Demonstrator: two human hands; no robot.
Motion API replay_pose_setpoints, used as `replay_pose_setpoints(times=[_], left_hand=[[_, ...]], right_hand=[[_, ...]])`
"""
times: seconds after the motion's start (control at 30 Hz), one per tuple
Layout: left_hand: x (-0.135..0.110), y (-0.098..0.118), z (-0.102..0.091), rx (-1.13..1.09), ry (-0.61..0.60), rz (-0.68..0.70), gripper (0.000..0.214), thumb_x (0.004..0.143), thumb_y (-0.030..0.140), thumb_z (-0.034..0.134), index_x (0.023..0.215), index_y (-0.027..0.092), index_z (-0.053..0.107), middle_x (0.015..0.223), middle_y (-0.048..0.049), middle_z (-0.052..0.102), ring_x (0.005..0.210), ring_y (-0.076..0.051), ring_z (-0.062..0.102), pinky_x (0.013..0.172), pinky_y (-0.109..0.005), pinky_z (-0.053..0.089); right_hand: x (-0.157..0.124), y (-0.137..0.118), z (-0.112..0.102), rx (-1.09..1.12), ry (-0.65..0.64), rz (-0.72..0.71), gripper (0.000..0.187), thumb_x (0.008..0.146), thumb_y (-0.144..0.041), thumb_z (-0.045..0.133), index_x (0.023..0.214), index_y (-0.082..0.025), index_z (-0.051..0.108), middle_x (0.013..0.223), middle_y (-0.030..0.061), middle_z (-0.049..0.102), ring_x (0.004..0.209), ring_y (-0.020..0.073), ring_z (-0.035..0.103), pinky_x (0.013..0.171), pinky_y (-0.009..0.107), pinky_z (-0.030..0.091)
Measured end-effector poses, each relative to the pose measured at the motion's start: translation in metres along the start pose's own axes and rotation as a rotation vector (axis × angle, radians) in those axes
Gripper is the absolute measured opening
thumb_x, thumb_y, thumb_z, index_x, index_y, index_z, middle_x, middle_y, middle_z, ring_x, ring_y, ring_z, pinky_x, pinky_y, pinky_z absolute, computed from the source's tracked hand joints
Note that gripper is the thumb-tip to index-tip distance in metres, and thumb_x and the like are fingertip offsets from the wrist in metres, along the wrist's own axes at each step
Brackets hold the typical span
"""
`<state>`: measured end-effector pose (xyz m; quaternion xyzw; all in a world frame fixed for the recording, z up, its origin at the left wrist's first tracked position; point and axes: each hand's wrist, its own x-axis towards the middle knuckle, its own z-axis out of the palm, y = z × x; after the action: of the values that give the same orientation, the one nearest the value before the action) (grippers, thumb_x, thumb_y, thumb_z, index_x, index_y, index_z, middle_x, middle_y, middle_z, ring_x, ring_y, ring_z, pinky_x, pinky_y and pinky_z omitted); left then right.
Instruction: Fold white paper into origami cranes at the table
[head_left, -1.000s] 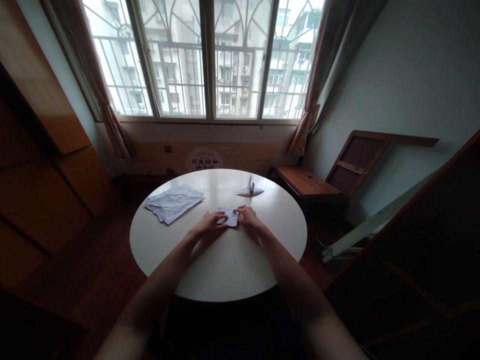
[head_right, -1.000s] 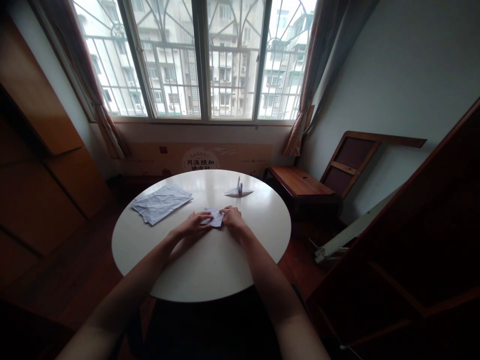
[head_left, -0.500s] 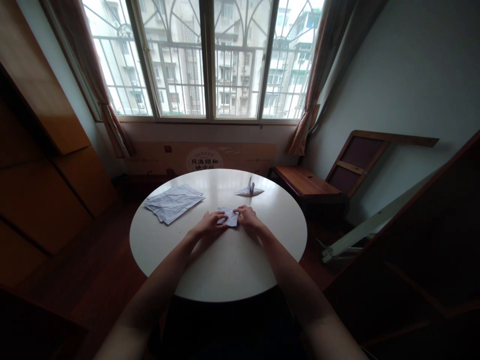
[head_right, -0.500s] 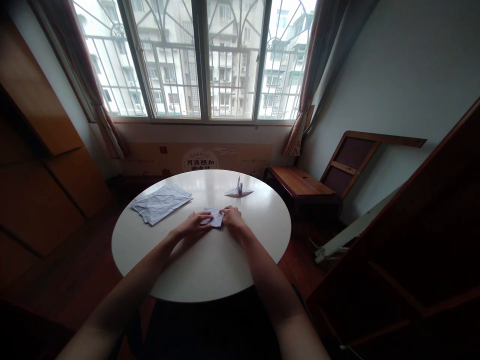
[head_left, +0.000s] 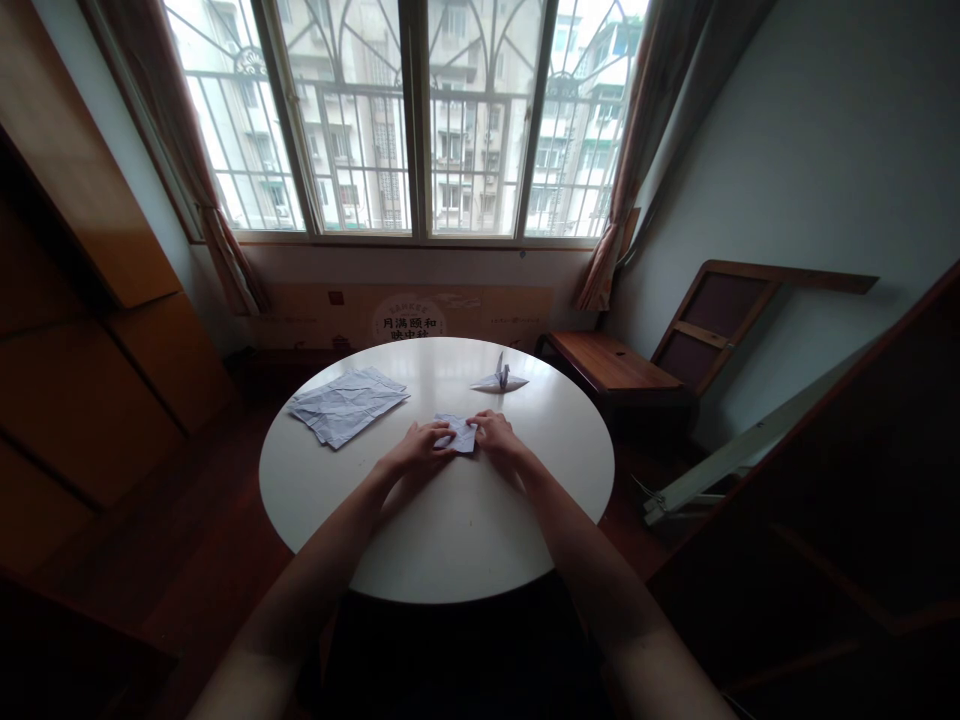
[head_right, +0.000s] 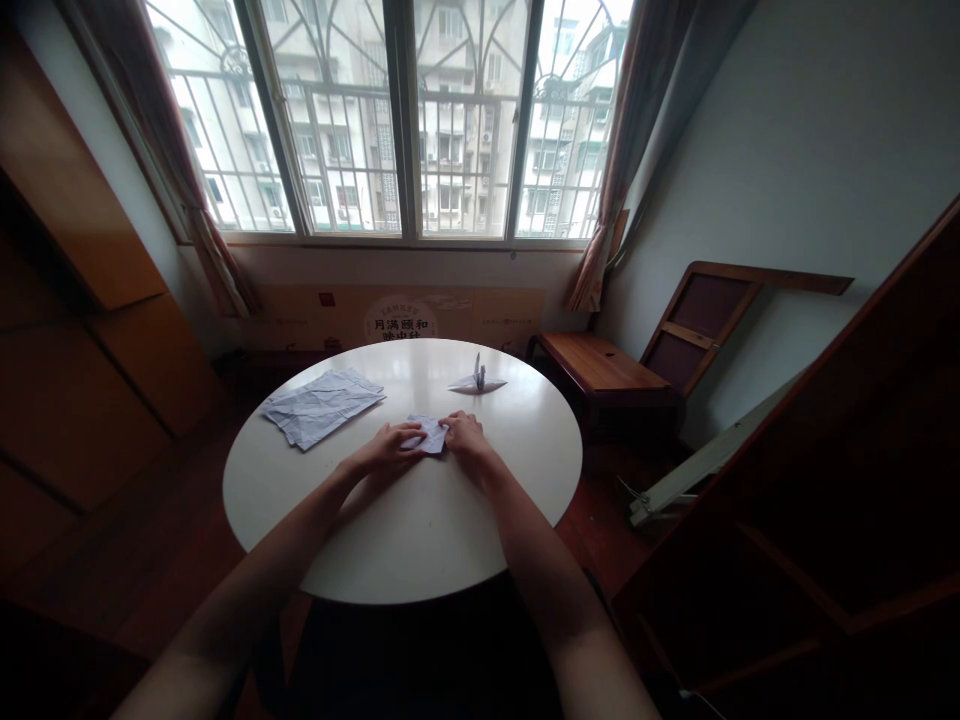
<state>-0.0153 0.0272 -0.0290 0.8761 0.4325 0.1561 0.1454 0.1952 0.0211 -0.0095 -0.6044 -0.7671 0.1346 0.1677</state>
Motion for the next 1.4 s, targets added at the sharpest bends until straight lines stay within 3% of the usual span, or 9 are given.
replay_pose_setpoints(times=[1.4], left_hand=[[0.0007,-0.0003,0.0009,0.000,0.009,0.005,0.047,0.086,0.052,0.055,0.124,0.026,0.061,0.140,-0.0088,0.050,0.131,-0.027,0.044,0.114,-0.050,0.020]], right_hand=[[0.0020,0.0025,0.0027,-0.009,0.016,-0.003,0.039,0.086,-0.019,0.051,0.122,-0.023,0.064,0.129,0.0065,0.056,0.119,0.0256,0.046,0.103,0.034,0.035]])
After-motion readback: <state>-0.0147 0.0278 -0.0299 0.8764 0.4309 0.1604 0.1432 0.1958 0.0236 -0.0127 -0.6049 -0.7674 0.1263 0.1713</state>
